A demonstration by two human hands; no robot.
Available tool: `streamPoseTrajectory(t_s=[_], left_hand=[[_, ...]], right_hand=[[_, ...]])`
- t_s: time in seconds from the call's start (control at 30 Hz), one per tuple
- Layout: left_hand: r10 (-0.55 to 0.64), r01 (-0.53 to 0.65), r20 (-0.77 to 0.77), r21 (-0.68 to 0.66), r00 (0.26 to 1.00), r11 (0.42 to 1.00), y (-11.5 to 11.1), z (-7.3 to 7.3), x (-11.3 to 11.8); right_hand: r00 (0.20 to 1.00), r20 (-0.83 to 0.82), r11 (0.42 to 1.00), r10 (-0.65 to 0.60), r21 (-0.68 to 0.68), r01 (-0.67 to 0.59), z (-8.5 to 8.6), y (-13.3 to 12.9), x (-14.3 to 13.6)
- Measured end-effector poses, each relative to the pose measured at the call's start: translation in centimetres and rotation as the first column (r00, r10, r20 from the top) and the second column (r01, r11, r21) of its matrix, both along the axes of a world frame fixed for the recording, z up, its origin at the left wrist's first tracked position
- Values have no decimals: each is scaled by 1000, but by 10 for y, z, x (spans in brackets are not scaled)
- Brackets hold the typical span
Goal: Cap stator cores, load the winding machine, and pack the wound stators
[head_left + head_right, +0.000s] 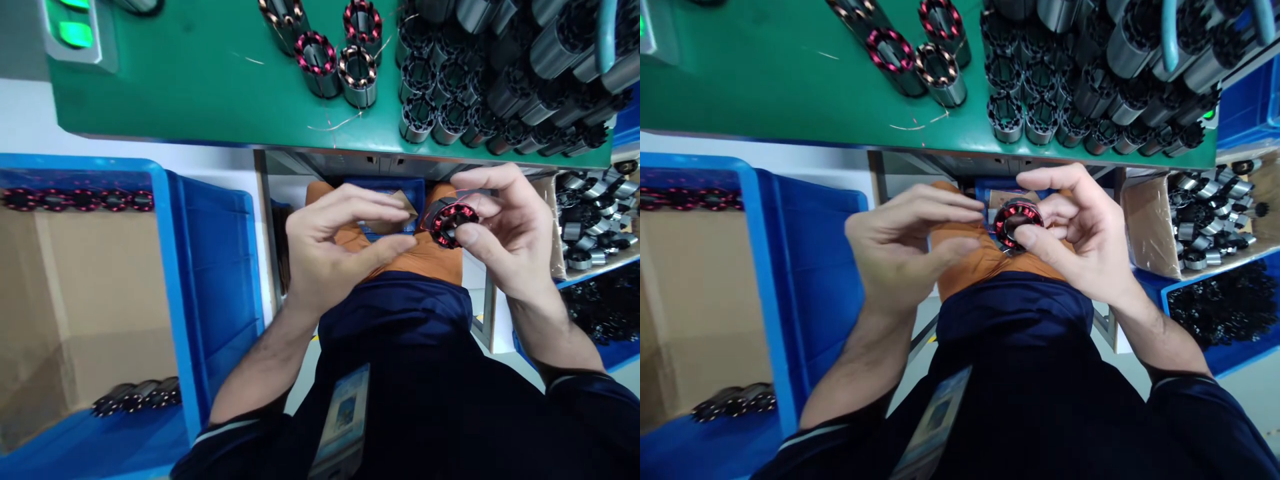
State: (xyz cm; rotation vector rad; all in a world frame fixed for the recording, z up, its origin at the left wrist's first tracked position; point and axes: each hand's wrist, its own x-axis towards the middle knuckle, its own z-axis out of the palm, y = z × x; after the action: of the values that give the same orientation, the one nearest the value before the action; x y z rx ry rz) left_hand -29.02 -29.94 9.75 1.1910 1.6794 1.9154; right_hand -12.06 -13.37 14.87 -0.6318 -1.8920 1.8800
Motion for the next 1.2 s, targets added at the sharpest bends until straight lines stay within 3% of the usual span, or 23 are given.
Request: streamPoseTrajectory(t_s=[0.07,0.13,0.27,0.37,0.57,0.7,0.8,0.87,0.97,1.07,1.2], left_hand=[[-16,12,89,45,996,999,4,12,5],[-90,88,202,18,975,996,7,13,10],[-148,187,478,-35,866,982,10,-8,16],[-103,180,538,-93,837,979,9,-15,16],[-175,203,316,-55,932,978,8,-1,14],[-222,267,354,-81,909,960,4,-23,15],[-159,190,283,-89,946,978,-1,-36,13],[-122,127,145,-29,982,991,-4,-31,12],[-120,122,-72,28,990,992,-8,-7,15],[-79,64,-178,-92,981,994,-11,11,19],[-24,-8,-271,-116,962,993,-12,14,20]], right_hand=[[999,30,1000,-16,2,16,-2,-3,-2],[1000,20,1000,-17,5,17,-3,-3,-3],[999,12,999,31,-33,-30,-5,-1,4],[995,58,996,75,-51,-72,-5,0,9],[990,91,994,107,-26,-105,-10,-3,3],[996,63,996,63,-59,-59,-12,-3,6],[996,91,999,24,-47,-20,-10,-2,10],[992,120,999,35,-27,-32,-9,-2,11],[989,99,994,108,-14,-107,-10,-3,7],[981,71,984,180,-16,-180,-11,-4,3],[982,84,976,171,126,-180,-8,-4,4]])
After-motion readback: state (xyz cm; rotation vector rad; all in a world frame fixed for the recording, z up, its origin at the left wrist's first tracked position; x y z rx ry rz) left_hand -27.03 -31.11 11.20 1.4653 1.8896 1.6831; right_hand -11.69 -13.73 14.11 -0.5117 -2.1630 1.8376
